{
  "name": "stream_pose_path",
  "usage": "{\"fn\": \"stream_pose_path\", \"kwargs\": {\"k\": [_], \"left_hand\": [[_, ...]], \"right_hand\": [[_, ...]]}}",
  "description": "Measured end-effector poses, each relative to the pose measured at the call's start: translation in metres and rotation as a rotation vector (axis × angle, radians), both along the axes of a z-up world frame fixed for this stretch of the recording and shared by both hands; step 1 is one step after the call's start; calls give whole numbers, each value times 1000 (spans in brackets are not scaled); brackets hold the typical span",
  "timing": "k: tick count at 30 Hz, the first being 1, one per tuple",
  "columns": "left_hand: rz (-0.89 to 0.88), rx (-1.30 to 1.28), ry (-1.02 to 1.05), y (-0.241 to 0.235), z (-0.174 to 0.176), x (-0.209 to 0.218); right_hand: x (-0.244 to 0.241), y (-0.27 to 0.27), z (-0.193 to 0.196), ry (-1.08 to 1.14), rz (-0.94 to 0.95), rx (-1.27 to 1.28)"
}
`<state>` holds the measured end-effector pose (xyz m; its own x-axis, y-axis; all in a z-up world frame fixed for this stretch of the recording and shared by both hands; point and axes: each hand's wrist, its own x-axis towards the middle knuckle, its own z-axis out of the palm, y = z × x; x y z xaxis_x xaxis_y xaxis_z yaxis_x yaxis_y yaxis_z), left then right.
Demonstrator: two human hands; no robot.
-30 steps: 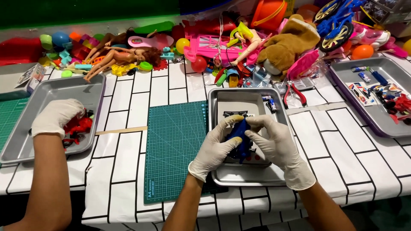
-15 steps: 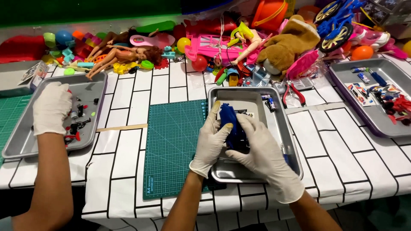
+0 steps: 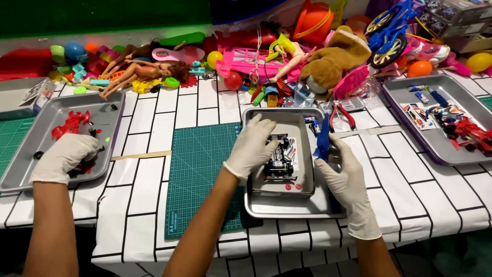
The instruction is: Assembling a blue mini 4WD toy car by attaching the body shell to the chassis and applying decorative stickers.
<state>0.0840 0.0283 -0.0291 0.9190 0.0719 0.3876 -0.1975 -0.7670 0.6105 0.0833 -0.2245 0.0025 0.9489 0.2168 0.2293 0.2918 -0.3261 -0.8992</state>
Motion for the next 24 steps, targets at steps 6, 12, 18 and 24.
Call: {"fn": "stream_pose_path", "kwargs": {"k": [6, 12, 18, 24], "left_hand": [[67, 667, 273, -1, -56, 55], [47, 498, 253, 5, -20, 39], [81, 131, 216, 9, 5, 22], [174, -459, 218, -8, 46, -18]], "right_hand": [[-1, -7, -11, 84, 54, -34], [-6, -5, 3, 199, 115, -63], [-5, -1, 5, 187, 143, -91], [-9, 7, -3, -40, 198, -133]]}}
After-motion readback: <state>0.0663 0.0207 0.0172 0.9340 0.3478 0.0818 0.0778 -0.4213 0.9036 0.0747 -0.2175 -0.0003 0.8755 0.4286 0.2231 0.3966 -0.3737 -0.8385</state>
